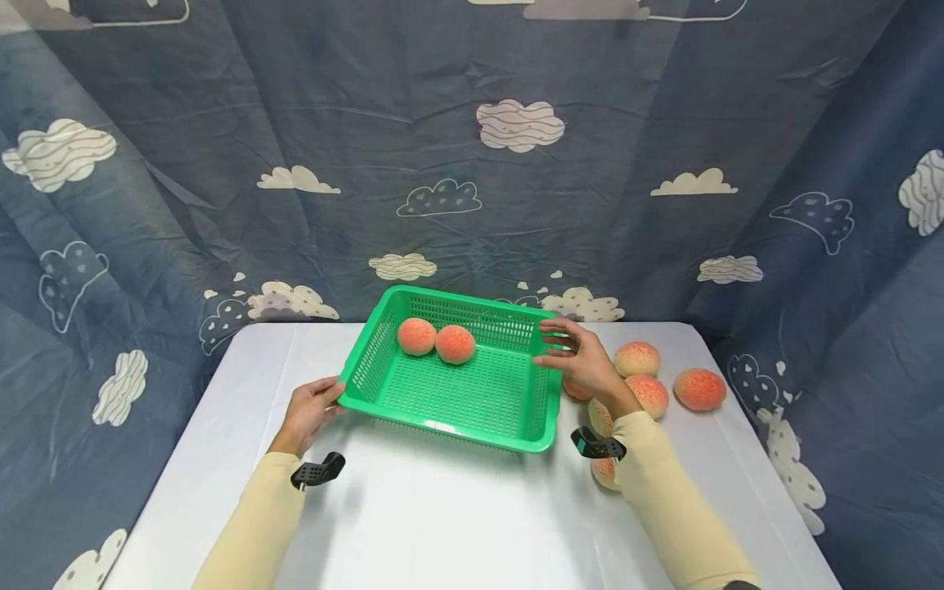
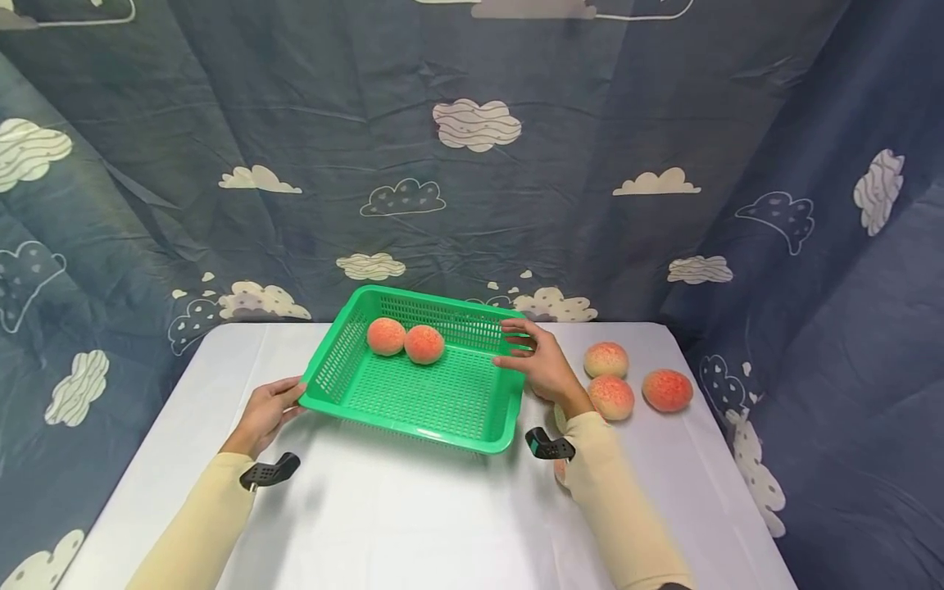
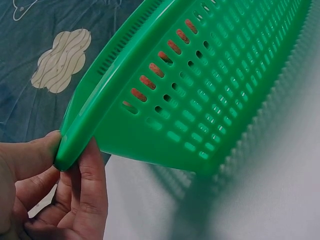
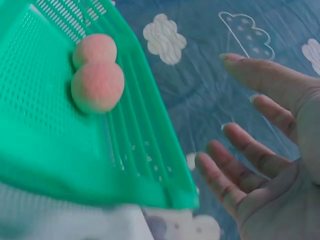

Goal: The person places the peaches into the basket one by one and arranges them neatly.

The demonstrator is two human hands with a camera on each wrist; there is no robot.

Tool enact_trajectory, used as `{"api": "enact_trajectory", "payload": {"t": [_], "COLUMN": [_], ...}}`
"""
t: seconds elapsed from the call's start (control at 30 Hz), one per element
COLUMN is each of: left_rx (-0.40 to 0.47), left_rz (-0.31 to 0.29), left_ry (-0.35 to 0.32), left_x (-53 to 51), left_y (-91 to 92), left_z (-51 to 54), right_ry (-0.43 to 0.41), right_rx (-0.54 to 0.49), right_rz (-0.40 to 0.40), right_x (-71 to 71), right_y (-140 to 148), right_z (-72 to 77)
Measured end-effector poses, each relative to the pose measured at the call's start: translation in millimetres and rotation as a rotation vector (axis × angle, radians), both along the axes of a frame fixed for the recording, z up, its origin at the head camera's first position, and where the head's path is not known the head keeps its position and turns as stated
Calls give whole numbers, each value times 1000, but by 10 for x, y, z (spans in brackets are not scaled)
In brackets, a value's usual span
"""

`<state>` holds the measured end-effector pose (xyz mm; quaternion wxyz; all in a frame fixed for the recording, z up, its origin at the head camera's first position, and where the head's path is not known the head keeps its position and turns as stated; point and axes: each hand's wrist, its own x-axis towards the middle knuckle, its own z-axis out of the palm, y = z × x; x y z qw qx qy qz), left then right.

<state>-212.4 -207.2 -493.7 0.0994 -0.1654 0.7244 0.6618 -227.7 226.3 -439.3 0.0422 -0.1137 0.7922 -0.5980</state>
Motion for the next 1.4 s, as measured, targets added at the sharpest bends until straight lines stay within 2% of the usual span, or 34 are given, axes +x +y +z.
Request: {"api": "enact_trajectory", "payload": {"t": [0.13,0.43,0.67,0.77,0.87,1.03,1.13,1.23,1.4], "left_rx": [5,9,3,10,4,-14,-13,-11,-5], "left_rz": [2,18,13,13,15,13,9,8,4], "left_ry": [-6,-14,-14,-15,-20,-28,-26,-21,-20], "left_x": [-7,0,4,2,0,-2,-4,-6,-6], "left_y": [-8,5,7,4,3,2,2,4,9], "left_z": [2,25,56,58,53,39,30,24,14], "right_ry": [2,34,110,100,83,94,86,57,-24], "right_rx": [1,41,-38,-34,-7,60,126,178,190], "right_rz": [-9,-60,-78,-106,-170,-308,-364,-395,-414], "right_x": [135,455,673,759,829,884,897,895,884], "right_y": [192,590,851,935,988,1003,976,945,921], "right_z": [-54,-281,-445,-541,-637,-756,-800,-840,-890]}}
